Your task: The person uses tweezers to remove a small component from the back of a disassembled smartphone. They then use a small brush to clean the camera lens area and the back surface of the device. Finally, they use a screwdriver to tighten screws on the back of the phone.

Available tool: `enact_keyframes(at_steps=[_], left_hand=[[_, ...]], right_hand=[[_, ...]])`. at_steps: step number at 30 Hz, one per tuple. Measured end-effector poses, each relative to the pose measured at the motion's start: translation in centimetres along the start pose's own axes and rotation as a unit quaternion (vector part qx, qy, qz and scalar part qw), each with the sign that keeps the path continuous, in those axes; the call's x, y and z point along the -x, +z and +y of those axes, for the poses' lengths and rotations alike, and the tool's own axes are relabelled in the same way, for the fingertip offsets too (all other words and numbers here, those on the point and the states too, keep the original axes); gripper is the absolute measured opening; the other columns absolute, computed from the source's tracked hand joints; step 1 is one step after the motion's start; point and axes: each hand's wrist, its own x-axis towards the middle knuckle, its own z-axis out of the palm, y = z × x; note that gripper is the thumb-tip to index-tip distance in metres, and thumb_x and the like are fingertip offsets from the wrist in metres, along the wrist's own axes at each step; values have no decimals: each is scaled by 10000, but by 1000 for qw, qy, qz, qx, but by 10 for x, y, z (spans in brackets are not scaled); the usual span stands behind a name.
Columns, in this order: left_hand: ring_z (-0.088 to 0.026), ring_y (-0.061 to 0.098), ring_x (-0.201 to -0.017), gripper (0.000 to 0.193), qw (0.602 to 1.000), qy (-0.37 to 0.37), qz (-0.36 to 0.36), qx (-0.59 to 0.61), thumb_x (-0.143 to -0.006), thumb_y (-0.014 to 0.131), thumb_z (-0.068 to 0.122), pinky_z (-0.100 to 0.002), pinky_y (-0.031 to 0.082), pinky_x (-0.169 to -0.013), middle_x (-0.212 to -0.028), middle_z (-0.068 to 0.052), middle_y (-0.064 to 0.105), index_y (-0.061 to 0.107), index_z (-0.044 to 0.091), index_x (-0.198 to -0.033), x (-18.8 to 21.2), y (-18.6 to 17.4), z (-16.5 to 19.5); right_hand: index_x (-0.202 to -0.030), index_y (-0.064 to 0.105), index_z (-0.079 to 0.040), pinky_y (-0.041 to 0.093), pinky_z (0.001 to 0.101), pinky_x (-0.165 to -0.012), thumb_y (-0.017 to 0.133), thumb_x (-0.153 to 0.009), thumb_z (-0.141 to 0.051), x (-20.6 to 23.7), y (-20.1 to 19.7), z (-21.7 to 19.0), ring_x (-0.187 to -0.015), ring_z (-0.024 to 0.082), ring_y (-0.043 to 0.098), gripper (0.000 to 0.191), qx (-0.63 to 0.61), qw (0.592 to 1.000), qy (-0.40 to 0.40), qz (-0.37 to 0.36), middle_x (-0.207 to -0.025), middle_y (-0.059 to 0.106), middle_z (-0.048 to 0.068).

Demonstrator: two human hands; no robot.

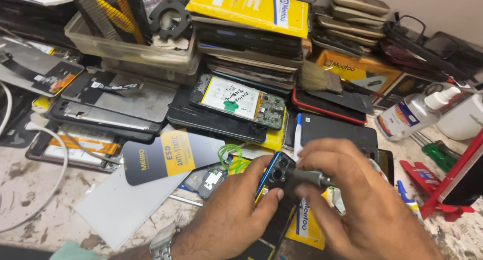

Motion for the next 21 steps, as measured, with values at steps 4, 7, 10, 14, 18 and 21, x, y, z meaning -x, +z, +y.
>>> enact_keyframes(at_steps=[4, 7, 10, 14, 18, 21], left_hand=[[-307, 762, -924, 512, 999, -9, -5, 37, -906, 614, 261, -416, 577, -809, -945, -153, 767, 519, 89, -1379, 0, -2, 0], [-304, 758, -920, 496, 997, 49, 11, 54, -933, 624, 247, -415, 568, -795, -954, -149, 760, 512, 47, -1372, -1, -2, 0], [-312, 754, -870, 501, 999, 17, 4, 38, -920, 625, 246, -426, 568, -767, -888, -157, 752, 505, 52, -1366, -1, -2, 0], [-317, 749, -840, 491, 1000, -6, -3, 24, -911, 619, 247, -436, 563, -749, -850, -159, 750, 516, 69, -1357, -2, -3, 3], [-307, 758, -818, 467, 999, -13, -8, 35, -913, 608, 245, -428, 571, -736, -829, -154, 750, 532, 67, -1338, -2, -5, 6], [-308, 756, -810, 489, 999, -20, -10, 24, -905, 614, 245, -427, 568, -733, -822, -154, 747, 514, 66, -1348, -2, -5, 7]], right_hand=[[-1109, 590, -33, 595, 301, -797, 778, -810, -24, 15, 9, 3, -917, 195, 777, 353, 2, 998, 41, 40, -996, 742, 95], [-1073, 569, -53, 598, 310, -846, 780, -813, 12, 26, 15, 1, -943, 191, 774, 341, -21, 993, 49, 101, -1012, 747, 100], [-1051, 540, -66, 607, 307, -873, 786, -808, 19, 35, 18, 0, -964, 181, 778, 356, -36, 992, 62, 103, -1011, 753, 92], [-1125, 475, -9, 612, 310, -894, 774, -808, 14, 39, 24, 8, -974, 181, 773, 437, -84, 990, 29, 112, -1003, 730, 104], [-1052, 546, -51, 600, 339, -892, 789, -778, 29, 44, 25, 12, -991, 211, 773, 375, -58, 994, 32, 85, -1017, 750, 131], [-1050, 550, -55, 606, 335, -887, 790, -780, 29, 44, 25, 12, -992, 207, 781, 371, -66, 994, 40, 82, -1026, 755, 128]])
